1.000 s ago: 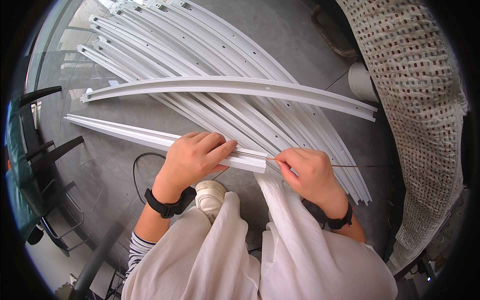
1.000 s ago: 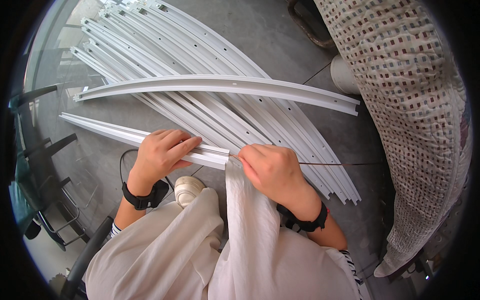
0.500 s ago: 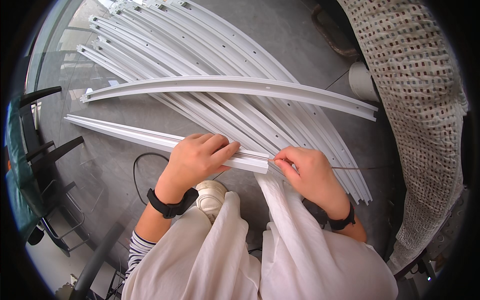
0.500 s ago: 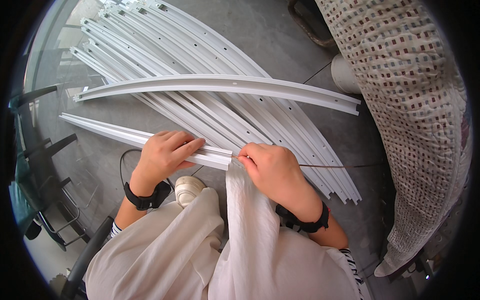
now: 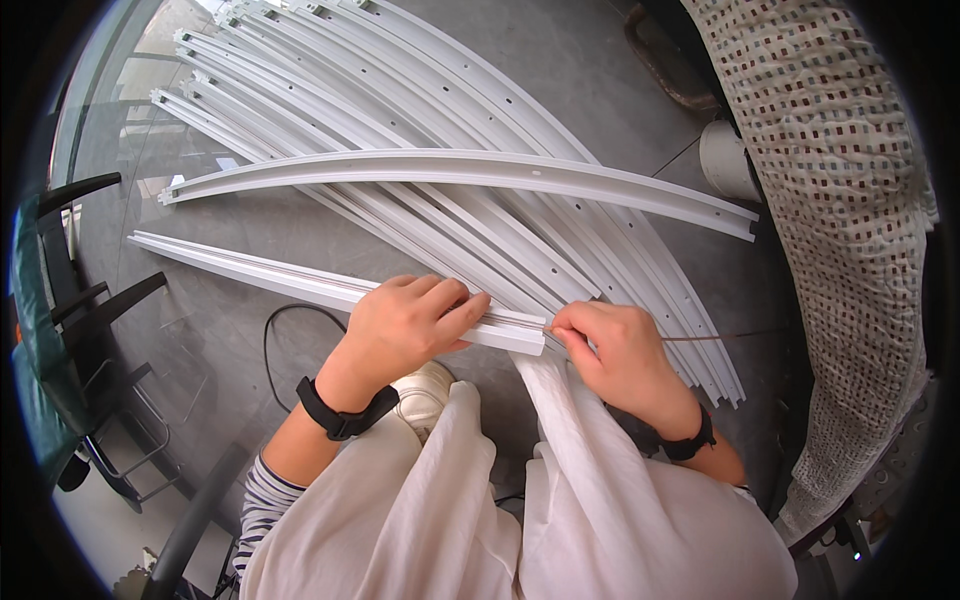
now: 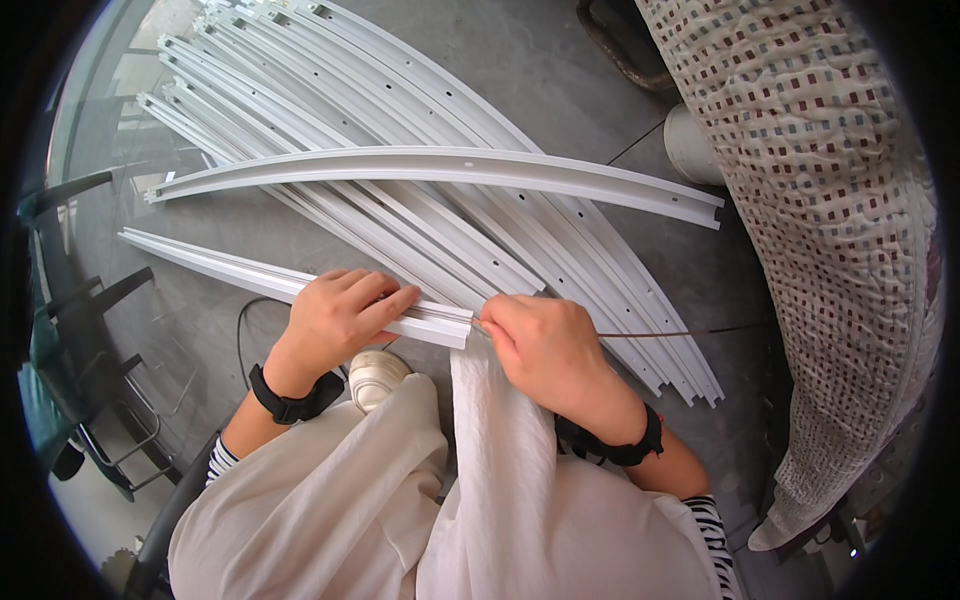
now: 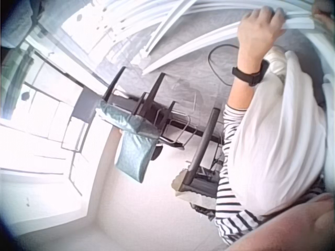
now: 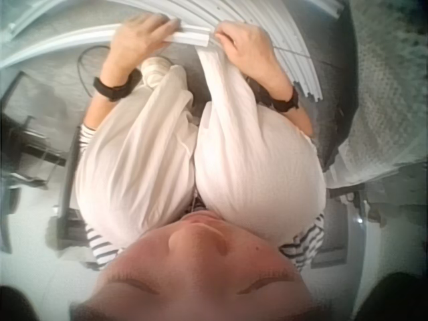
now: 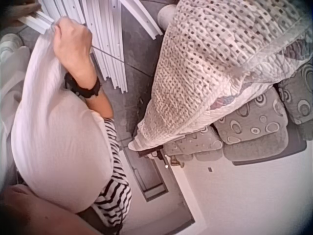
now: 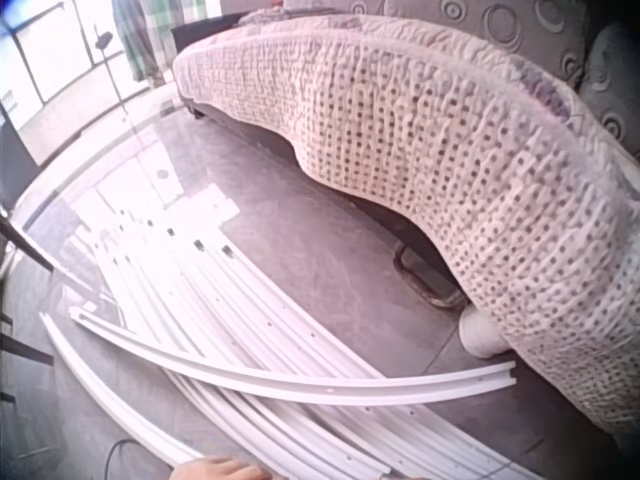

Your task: The person assembles white window blinds by inserting small white plastic clips into the ends of long white slats. They handle the slats one at a time, aligning and pressing the clips into place, then stacking the completed slats on the floor.

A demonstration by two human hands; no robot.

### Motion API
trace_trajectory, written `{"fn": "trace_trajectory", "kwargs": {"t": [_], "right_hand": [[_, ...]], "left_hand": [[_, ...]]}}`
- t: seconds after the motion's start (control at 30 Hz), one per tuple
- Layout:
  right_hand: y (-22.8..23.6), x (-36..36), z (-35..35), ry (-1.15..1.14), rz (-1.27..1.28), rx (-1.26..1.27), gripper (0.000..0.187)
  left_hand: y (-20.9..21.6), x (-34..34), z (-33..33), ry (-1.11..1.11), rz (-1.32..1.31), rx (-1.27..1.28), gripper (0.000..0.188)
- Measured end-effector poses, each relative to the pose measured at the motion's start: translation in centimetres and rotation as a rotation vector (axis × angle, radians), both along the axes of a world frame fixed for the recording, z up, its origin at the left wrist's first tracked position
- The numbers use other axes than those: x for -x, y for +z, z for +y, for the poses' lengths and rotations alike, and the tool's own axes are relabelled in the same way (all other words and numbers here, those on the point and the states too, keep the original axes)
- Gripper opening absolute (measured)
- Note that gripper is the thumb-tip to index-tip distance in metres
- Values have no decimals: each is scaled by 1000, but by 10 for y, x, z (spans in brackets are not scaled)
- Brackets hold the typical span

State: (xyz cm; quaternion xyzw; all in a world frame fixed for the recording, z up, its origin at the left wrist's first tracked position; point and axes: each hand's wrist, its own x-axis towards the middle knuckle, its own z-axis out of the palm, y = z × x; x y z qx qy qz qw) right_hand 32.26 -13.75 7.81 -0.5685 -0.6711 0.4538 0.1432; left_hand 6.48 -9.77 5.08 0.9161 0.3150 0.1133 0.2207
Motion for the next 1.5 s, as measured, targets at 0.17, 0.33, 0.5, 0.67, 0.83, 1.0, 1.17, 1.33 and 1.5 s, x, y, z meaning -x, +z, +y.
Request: {"fn": "trace_trajectory", "kwargs": {"t": [0.17,0.33,0.5,0.67,0.83,1.0,1.17,1.33,1.5], "right_hand": [[-2,-1,-2,5,-1,1,3],[-3,-1,-2,-3,5,-6,3],[-2,-1,-2,-3,1,-12,3],[-4,-2,-3,2,9,-40,2],[-4,-2,-2,3,20,-32,3],[-6,-2,-3,13,31,1,3],[-8,-1,-3,17,57,17,3],[-7,2,-3,-11,67,39,4],[-13,0,-5,-33,64,117,7]], "left_hand": [[-1,-1,-1,-12,5,21,48],[0,-3,1,-11,11,5,48],[-1,-3,1,-18,7,-5,48],[0,-4,2,-16,11,-4,47],[0,-4,1,-21,20,0,47],[-1,-3,-2,-27,22,49,50],[0,-3,-2,-27,23,46,49],[-1,-4,-3,-20,21,61,49],[-4,-5,-5,-3,8,86,49]]}}
